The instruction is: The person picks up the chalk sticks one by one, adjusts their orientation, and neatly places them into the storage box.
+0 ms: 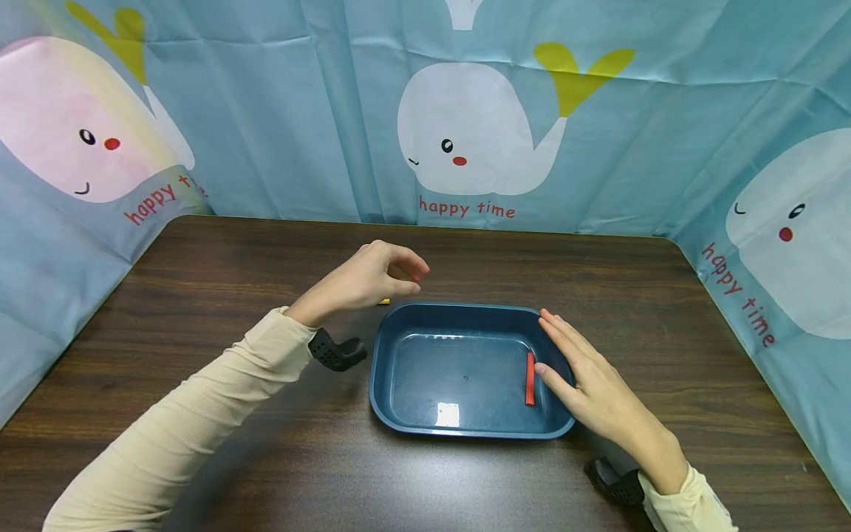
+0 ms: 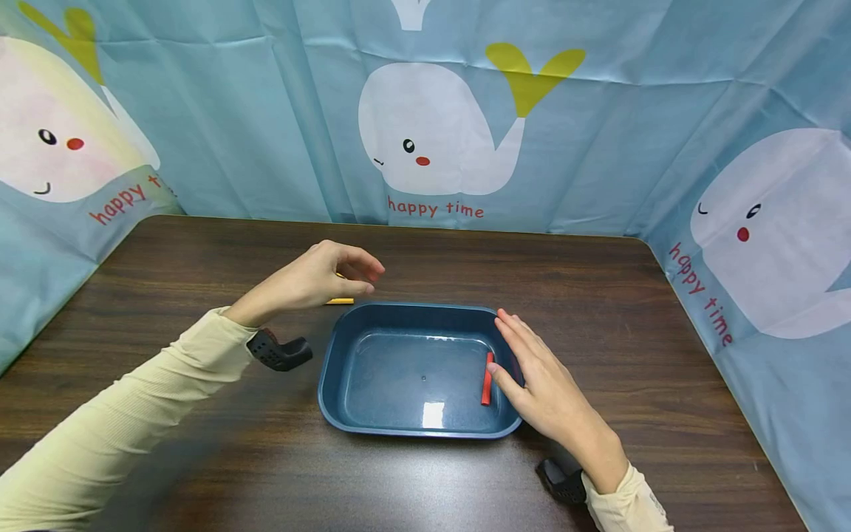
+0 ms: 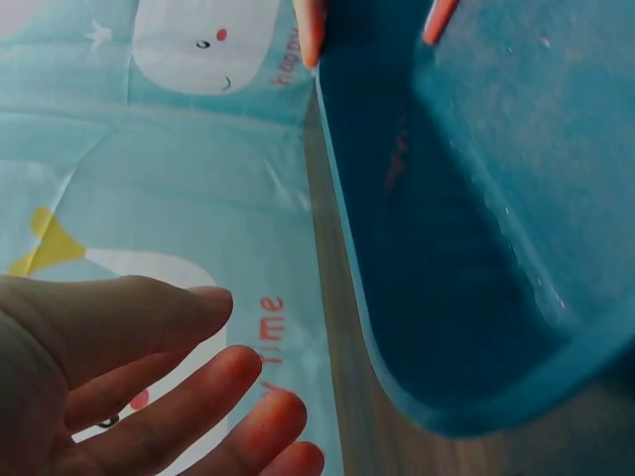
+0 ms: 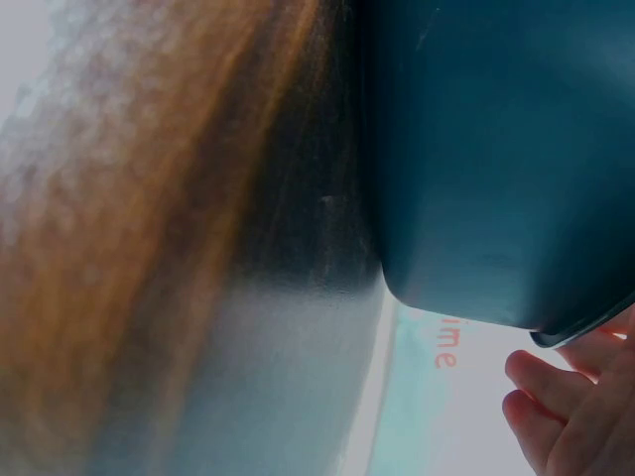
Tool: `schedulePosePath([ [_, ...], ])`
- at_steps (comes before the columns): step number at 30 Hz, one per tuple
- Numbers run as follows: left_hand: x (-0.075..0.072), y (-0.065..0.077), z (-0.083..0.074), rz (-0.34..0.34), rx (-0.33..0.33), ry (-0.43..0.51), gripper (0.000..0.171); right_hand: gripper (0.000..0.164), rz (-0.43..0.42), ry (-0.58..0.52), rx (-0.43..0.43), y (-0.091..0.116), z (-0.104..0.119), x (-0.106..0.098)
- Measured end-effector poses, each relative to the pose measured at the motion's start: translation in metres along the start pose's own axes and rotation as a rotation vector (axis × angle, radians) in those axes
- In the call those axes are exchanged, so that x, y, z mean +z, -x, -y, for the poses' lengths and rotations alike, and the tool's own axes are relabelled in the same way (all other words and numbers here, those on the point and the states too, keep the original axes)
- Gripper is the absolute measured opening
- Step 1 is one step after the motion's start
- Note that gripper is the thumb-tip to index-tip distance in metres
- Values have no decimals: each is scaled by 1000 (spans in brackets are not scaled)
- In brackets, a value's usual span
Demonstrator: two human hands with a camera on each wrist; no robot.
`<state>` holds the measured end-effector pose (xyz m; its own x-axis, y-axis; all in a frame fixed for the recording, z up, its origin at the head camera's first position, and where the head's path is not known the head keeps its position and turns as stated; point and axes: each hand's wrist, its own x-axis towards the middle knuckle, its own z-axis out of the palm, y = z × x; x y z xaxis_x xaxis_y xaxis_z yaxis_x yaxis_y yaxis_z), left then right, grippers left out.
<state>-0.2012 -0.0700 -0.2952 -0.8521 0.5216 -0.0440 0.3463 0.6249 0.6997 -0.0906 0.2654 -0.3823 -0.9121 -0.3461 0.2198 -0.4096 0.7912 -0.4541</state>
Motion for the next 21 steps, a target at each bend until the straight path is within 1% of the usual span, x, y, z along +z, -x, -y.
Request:
schedulePosePath([
  [8, -3, 2, 15, -38, -48, -66, 31, 65, 12, -5, 12, -1, 2, 0],
  [11, -4, 2, 22, -49, -72, -77, 31, 66, 16, -5, 18, -1, 2, -1],
  [15, -3, -2, 30, -58, -80, -81, 31, 67, 16, -8, 36, 3, 1, -3],
  [17, -4, -2, 34, -65, -90, -84, 31, 67, 11, -14, 32, 3, 1, -3],
  [21, -7, 1, 43, -78, -132, -82, 31, 66, 1, -28, -1, 1, 2, -1],
])
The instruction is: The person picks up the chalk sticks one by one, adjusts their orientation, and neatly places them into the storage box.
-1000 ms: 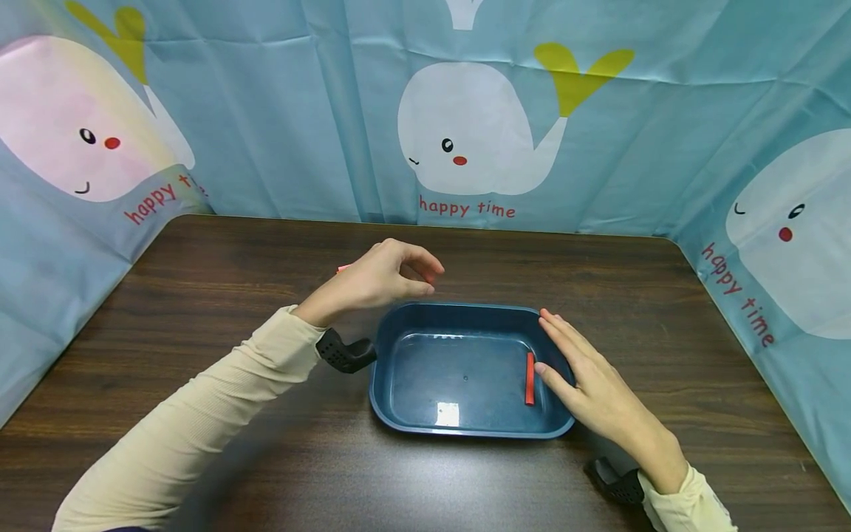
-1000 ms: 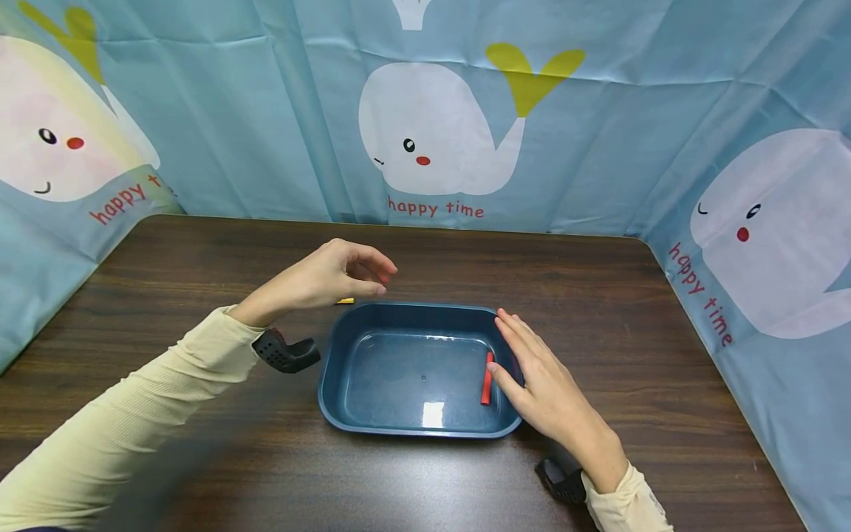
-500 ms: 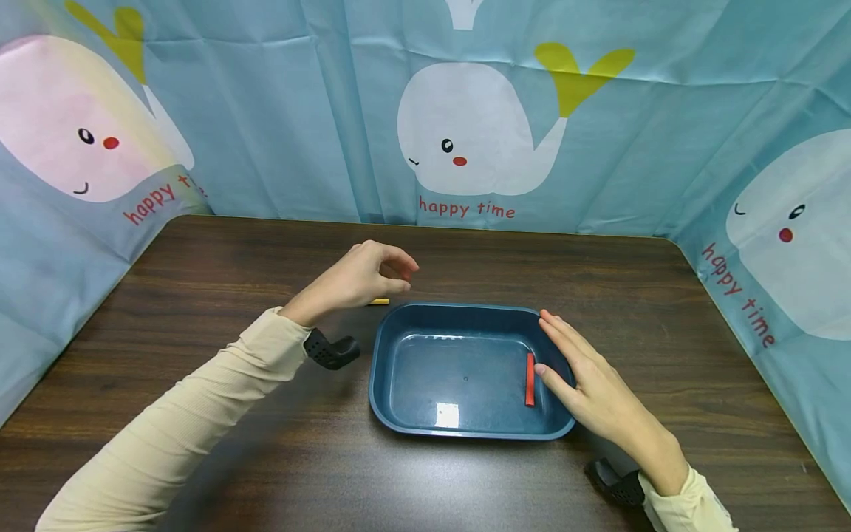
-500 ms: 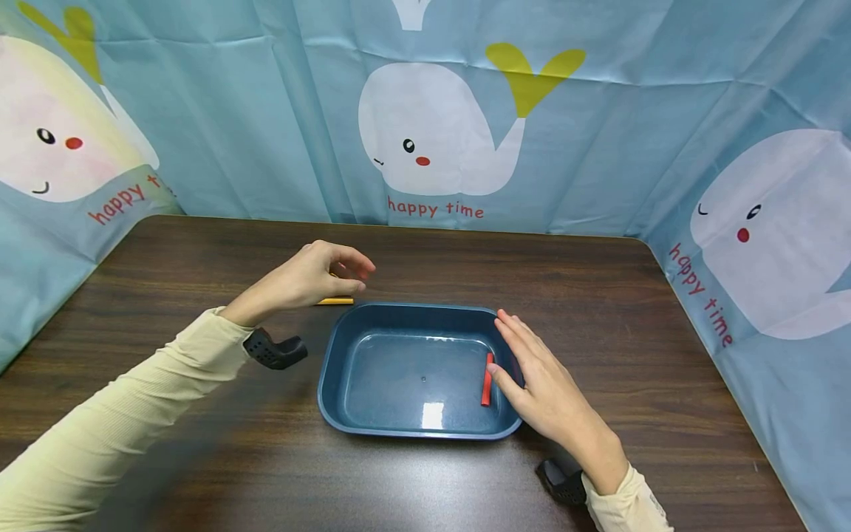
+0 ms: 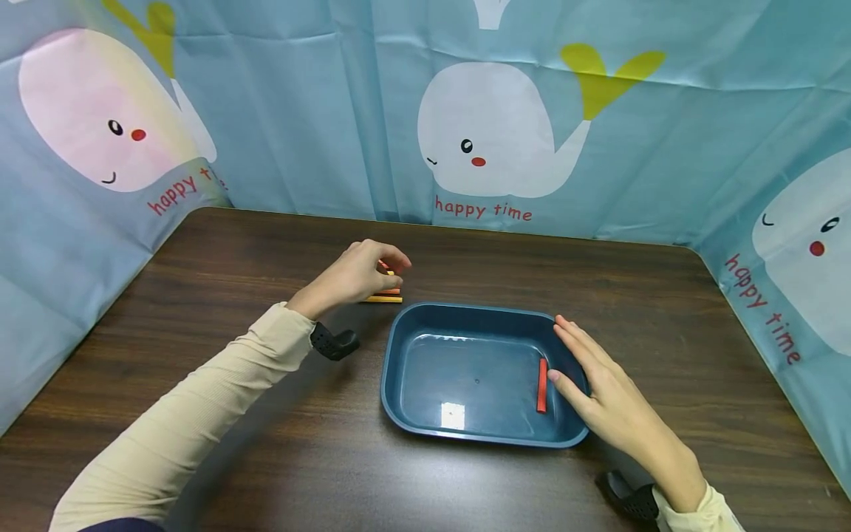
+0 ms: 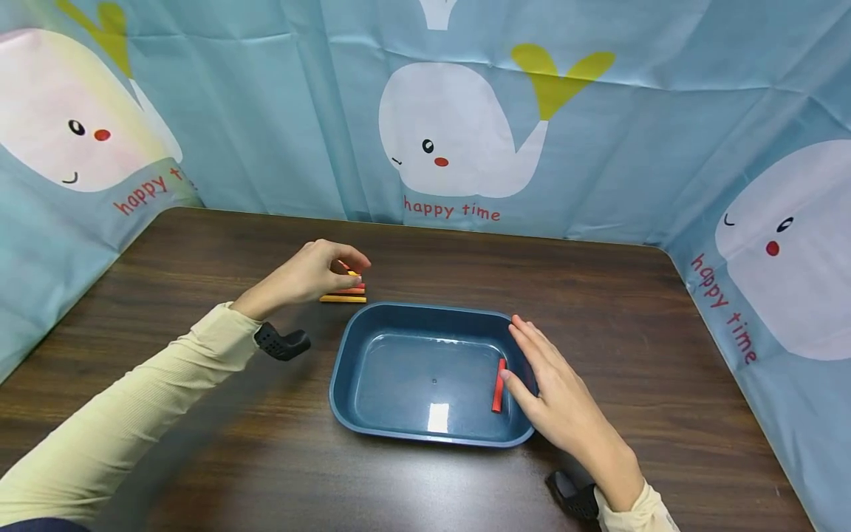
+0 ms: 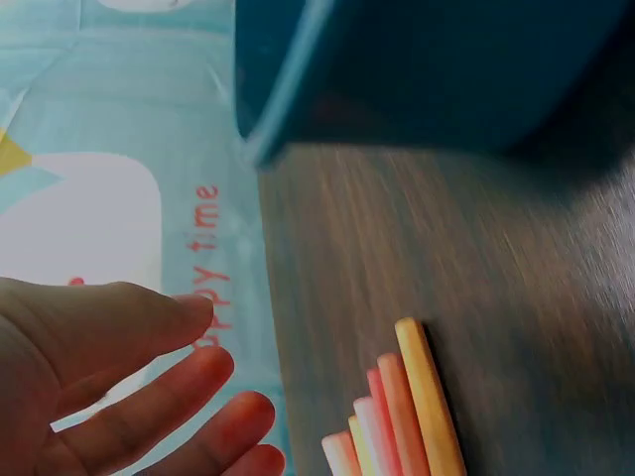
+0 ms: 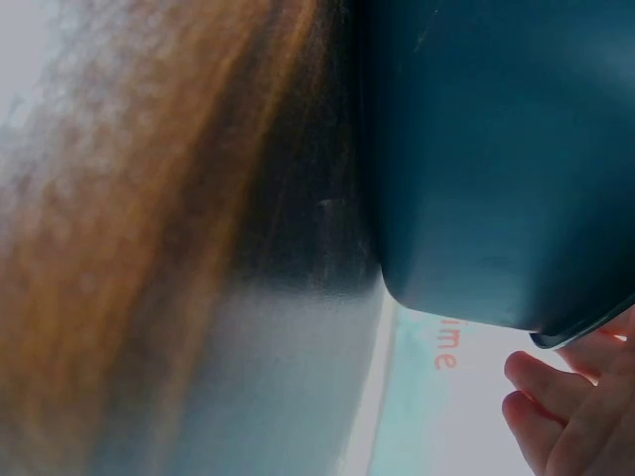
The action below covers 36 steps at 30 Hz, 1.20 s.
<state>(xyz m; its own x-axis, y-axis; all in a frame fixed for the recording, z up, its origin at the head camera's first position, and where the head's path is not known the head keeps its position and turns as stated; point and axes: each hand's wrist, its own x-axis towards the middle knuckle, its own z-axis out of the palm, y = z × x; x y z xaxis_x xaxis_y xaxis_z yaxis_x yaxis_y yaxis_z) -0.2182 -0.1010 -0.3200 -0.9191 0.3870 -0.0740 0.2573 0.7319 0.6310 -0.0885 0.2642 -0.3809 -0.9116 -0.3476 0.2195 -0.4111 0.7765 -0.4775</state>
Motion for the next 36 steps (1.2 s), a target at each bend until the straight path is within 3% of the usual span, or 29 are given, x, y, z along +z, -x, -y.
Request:
schedulePosePath([
  [12, -1, -7, 21, 3, -2, -79, 32, 67, -16, -1, -14, 1, -1, -1],
  [22, 1, -14, 40, 66, 39, -94, 31, 66, -19, 2, -24, 0, -1, 0],
  [36, 6, -21, 51, 101, 80, -182, 23, 66, -9, 8, -4, -1, -1, 1],
])
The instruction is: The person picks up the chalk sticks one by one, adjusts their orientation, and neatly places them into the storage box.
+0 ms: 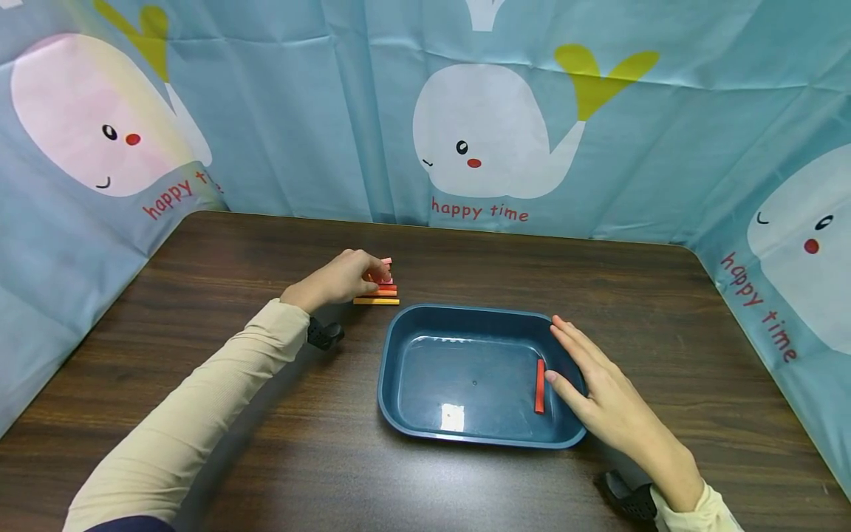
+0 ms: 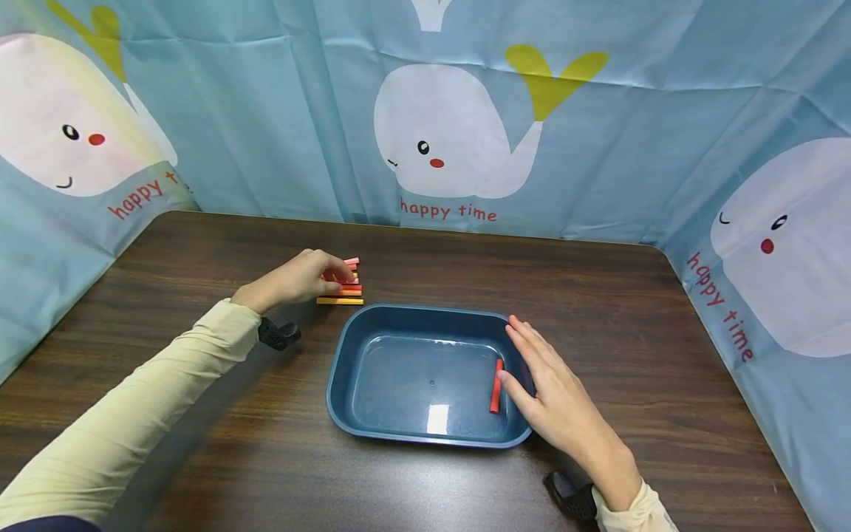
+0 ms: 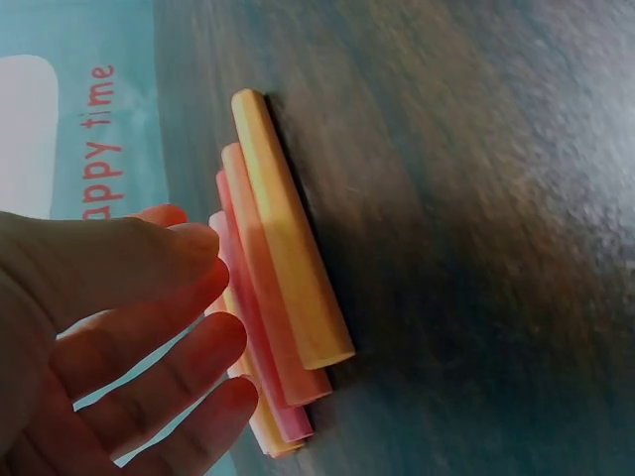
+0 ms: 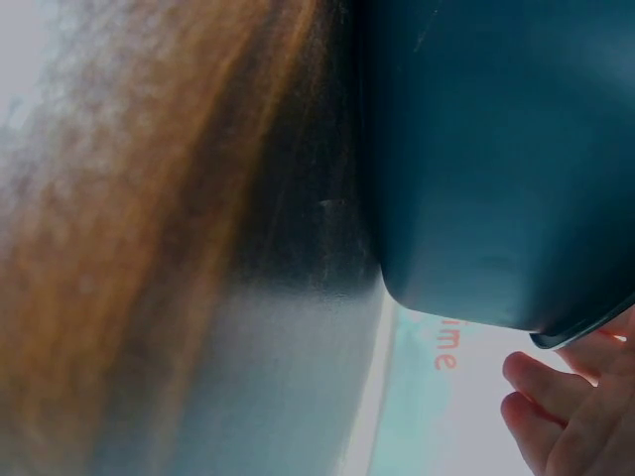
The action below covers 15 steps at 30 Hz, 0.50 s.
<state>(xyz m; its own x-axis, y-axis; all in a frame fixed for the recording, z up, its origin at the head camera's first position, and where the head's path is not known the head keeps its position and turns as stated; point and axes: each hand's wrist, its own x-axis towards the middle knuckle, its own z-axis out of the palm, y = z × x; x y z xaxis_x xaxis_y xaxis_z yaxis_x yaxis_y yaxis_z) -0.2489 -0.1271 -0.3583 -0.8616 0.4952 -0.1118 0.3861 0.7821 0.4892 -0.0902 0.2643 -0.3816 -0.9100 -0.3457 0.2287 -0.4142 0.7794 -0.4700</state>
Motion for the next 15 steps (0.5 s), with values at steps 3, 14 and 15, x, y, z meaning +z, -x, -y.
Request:
schedulePosePath([
  [3, 1, 0, 0, 7, 3, -26, 23, 66, -2, 0, -4, 0, 0, 0],
  [14, 5, -2, 4, 20, 2, -76, 24, 67, 13, 10, 24, 1, 1, 0],
  [15, 5, -2, 4, 19, 3, -76, 24, 67, 14, 12, 24, 1, 1, 0],
])
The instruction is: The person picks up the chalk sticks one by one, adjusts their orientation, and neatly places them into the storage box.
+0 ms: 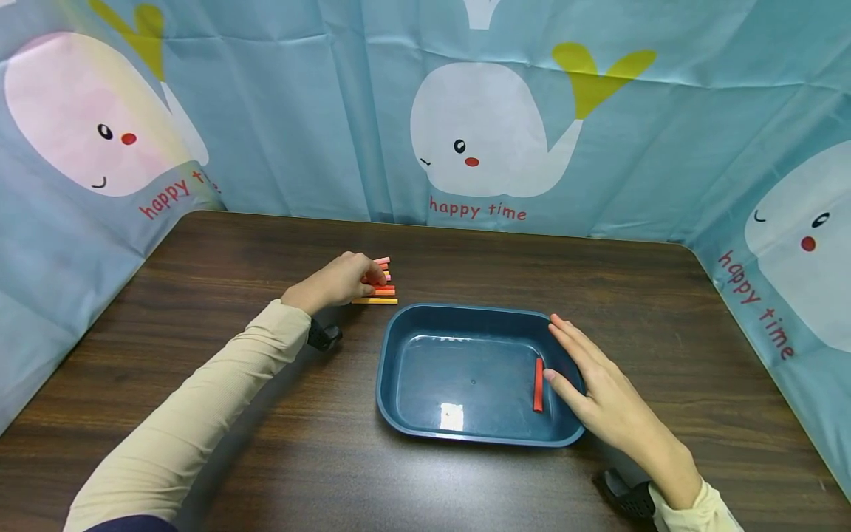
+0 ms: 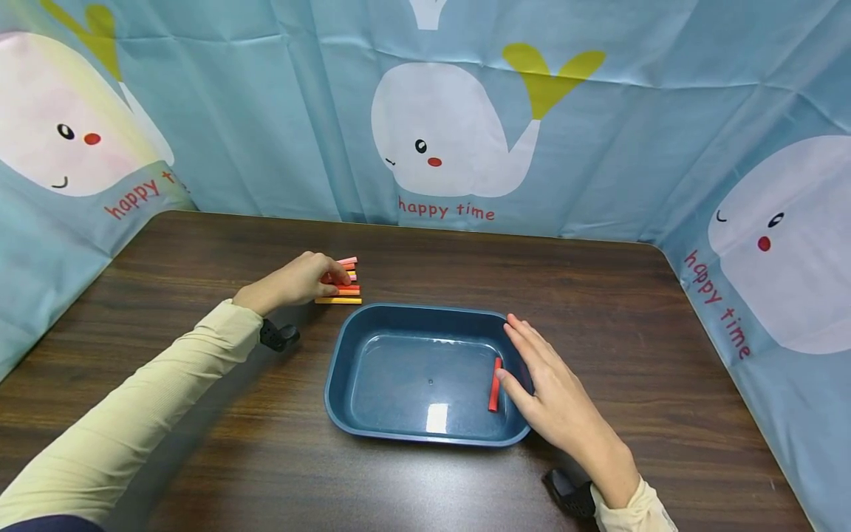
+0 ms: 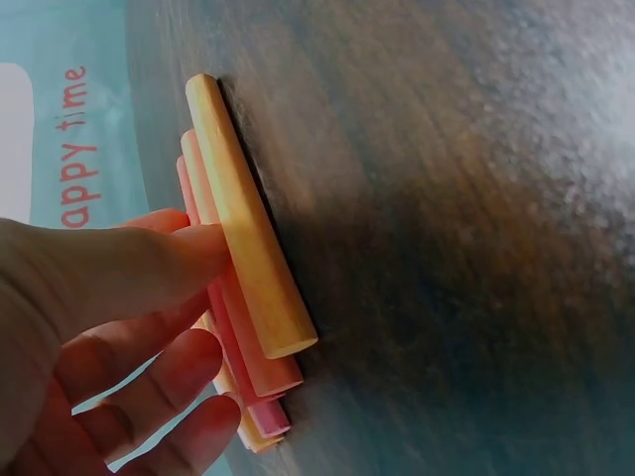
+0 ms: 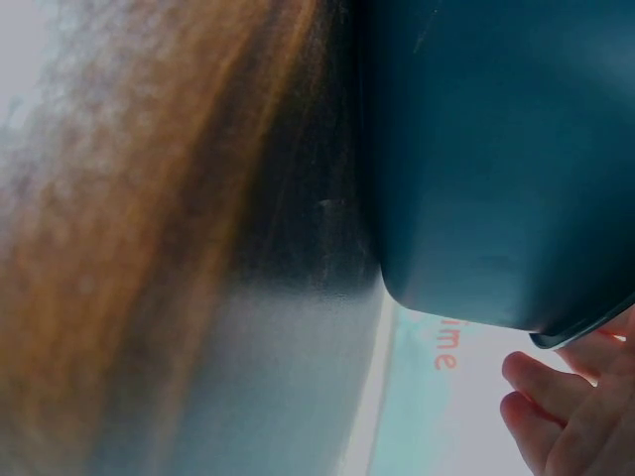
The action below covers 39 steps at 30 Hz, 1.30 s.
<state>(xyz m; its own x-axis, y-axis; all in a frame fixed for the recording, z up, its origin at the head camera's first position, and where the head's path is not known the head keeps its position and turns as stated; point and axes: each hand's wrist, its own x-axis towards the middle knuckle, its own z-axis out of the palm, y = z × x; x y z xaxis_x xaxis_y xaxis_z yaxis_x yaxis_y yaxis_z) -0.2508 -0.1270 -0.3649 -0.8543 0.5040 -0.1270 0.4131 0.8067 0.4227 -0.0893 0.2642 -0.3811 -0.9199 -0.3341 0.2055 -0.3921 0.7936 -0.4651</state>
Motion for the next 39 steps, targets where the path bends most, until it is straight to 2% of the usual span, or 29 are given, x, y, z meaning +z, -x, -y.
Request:
schedulePosePath([
  [7, 1, -1, -2, -7, 25, -23, 25, 67, -8, 0, -11, 0, -1, 0],
  [14, 2, 1, -1, -10, 2, 13, 23, 66, -21, -1, -32, -1, -1, 0],
  [19, 2, 3, -1, -17, 16, 6, 22, 67, -16, -2, -24, -1, -1, 0],
  [32, -6, 7, -8, -31, 7, 30, 27, 68, -12, -4, -10, 0, -1, 0],
  [39, -11, 9, -14, -49, 8, 31, 27, 67, -24, -7, -31, 0, -1, 0],
])
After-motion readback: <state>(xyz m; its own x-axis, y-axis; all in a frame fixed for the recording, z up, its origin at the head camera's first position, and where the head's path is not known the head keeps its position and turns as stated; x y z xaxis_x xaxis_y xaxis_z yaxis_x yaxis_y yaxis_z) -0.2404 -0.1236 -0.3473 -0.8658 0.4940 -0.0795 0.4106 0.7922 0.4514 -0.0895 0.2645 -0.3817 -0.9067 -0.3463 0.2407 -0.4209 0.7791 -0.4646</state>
